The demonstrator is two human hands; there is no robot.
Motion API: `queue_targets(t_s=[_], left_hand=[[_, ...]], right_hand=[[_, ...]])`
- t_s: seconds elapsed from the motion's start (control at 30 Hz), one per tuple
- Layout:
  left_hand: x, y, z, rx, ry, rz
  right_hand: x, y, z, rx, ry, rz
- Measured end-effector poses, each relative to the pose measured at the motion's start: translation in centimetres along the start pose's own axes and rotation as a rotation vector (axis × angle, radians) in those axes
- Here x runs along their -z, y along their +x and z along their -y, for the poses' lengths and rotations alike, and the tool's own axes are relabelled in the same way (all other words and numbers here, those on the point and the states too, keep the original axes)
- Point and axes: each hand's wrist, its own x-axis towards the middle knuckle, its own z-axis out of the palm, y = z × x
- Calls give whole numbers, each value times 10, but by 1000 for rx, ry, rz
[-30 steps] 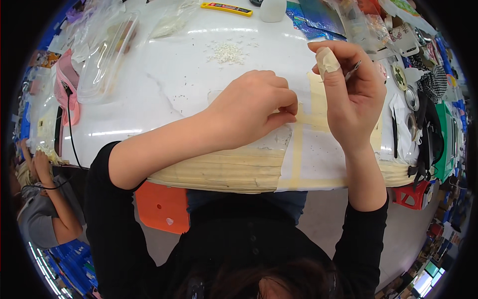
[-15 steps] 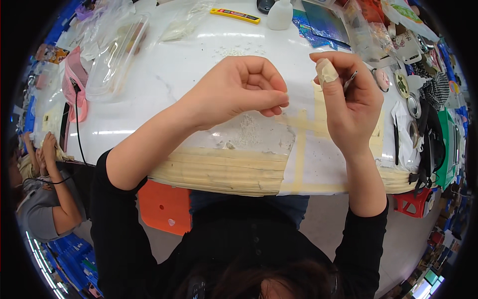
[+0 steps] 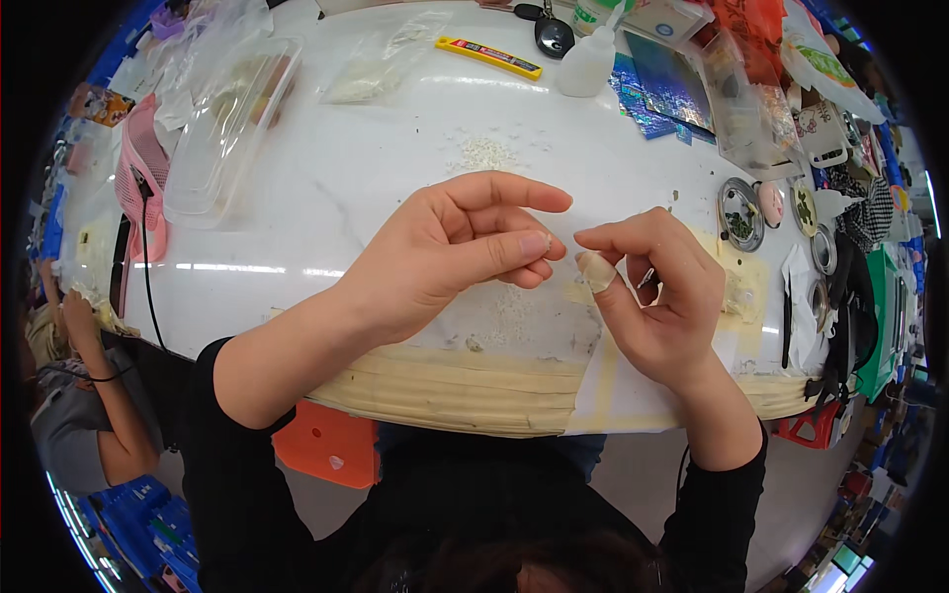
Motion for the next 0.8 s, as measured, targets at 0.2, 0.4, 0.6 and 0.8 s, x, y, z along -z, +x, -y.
queue_targets(t_s=[0.2, 0.4, 0.6, 0.8], left_hand=[[1, 1, 5, -84, 68, 31], [2, 2, 6, -28, 60, 21], [-1, 0, 8, -21, 63, 5], [-8, -5, 11, -139, 231, -50]], right_hand=[[-2, 0, 0, -43, 79, 57], [-2, 2, 2, -24, 101, 69], [-5, 1, 0, 41, 25, -19], [-8, 0, -1, 104, -58, -65]])
